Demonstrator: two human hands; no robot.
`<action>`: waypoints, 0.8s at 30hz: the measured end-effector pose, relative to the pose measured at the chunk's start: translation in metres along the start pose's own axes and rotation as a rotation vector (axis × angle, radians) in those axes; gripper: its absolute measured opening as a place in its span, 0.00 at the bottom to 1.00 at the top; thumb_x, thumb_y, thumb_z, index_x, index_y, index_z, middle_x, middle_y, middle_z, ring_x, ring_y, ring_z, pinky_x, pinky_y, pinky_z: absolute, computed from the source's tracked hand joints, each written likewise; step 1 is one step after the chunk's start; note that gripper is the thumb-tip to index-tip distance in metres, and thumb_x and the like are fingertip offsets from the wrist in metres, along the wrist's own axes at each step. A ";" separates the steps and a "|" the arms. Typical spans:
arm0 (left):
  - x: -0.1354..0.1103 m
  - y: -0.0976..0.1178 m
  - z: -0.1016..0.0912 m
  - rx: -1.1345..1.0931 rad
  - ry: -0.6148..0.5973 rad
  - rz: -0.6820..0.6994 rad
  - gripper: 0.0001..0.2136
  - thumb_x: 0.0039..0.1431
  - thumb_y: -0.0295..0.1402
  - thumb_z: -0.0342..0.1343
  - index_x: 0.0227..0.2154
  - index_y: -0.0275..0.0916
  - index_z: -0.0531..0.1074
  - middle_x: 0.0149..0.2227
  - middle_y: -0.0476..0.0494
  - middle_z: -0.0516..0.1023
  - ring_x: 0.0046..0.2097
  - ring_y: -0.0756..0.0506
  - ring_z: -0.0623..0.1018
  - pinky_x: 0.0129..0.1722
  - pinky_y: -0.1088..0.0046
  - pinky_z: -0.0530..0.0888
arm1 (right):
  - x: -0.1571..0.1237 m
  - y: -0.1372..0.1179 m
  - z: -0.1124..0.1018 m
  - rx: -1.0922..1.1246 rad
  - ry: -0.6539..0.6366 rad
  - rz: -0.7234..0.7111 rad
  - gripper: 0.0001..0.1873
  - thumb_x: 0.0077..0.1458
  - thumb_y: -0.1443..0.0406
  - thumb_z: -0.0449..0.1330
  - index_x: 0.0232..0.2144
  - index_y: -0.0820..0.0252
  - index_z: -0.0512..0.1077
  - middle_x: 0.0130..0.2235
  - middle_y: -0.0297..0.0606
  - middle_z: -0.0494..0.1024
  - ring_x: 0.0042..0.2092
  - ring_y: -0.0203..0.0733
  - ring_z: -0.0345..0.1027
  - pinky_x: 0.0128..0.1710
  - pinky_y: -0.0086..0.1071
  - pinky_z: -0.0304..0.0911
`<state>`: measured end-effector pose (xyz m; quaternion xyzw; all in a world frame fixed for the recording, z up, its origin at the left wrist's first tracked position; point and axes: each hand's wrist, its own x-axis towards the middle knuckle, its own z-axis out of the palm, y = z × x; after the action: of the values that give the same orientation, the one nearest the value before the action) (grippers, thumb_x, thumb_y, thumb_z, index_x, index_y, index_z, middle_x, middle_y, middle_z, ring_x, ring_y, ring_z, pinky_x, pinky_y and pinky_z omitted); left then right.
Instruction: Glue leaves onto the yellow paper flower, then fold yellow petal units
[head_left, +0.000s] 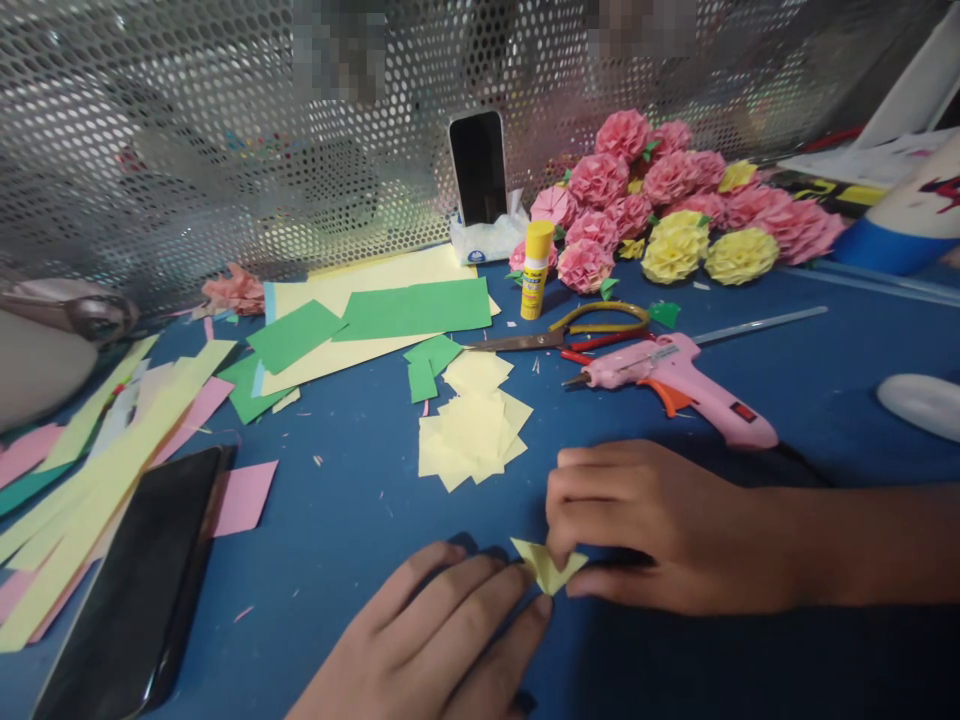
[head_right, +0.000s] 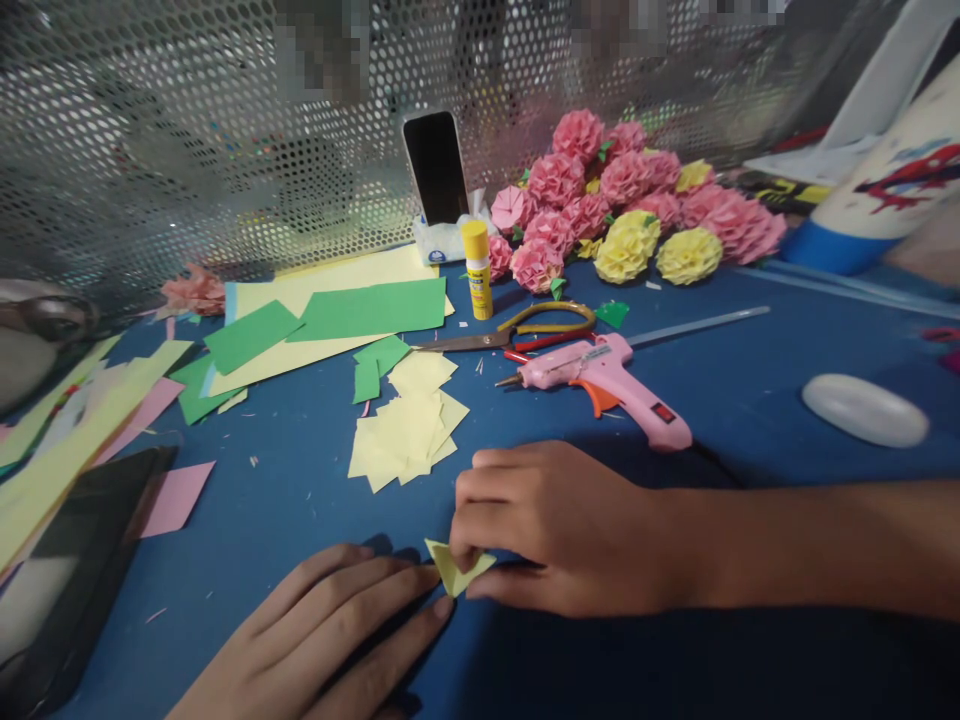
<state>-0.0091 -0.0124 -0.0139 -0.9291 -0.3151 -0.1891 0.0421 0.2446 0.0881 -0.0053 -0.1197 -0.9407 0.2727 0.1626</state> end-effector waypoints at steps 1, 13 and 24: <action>0.000 -0.001 0.002 0.007 0.014 0.009 0.16 0.74 0.39 0.46 0.54 0.41 0.75 0.52 0.50 0.79 0.55 0.48 0.73 0.70 0.67 0.50 | 0.000 0.000 0.001 0.007 0.003 0.004 0.08 0.68 0.61 0.56 0.39 0.59 0.71 0.38 0.34 0.75 0.39 0.38 0.65 0.49 0.35 0.58; -0.005 -0.006 0.011 0.064 0.016 0.059 0.19 0.74 0.40 0.42 0.59 0.41 0.70 0.58 0.48 0.74 0.61 0.46 0.70 0.70 0.63 0.50 | 0.001 -0.004 -0.001 0.020 0.019 -0.013 0.10 0.70 0.65 0.52 0.37 0.60 0.72 0.36 0.35 0.76 0.37 0.36 0.66 0.48 0.32 0.60; -0.003 -0.007 0.012 0.069 0.022 0.031 0.17 0.74 0.38 0.43 0.57 0.43 0.72 0.56 0.48 0.75 0.60 0.47 0.70 0.71 0.61 0.49 | -0.001 0.000 0.002 0.036 0.006 0.029 0.12 0.69 0.62 0.54 0.50 0.61 0.69 0.46 0.39 0.76 0.47 0.40 0.66 0.50 0.33 0.61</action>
<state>-0.0117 -0.0067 -0.0264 -0.9298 -0.3065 -0.1875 0.0803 0.2446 0.0871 -0.0075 -0.1313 -0.9333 0.2915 0.1635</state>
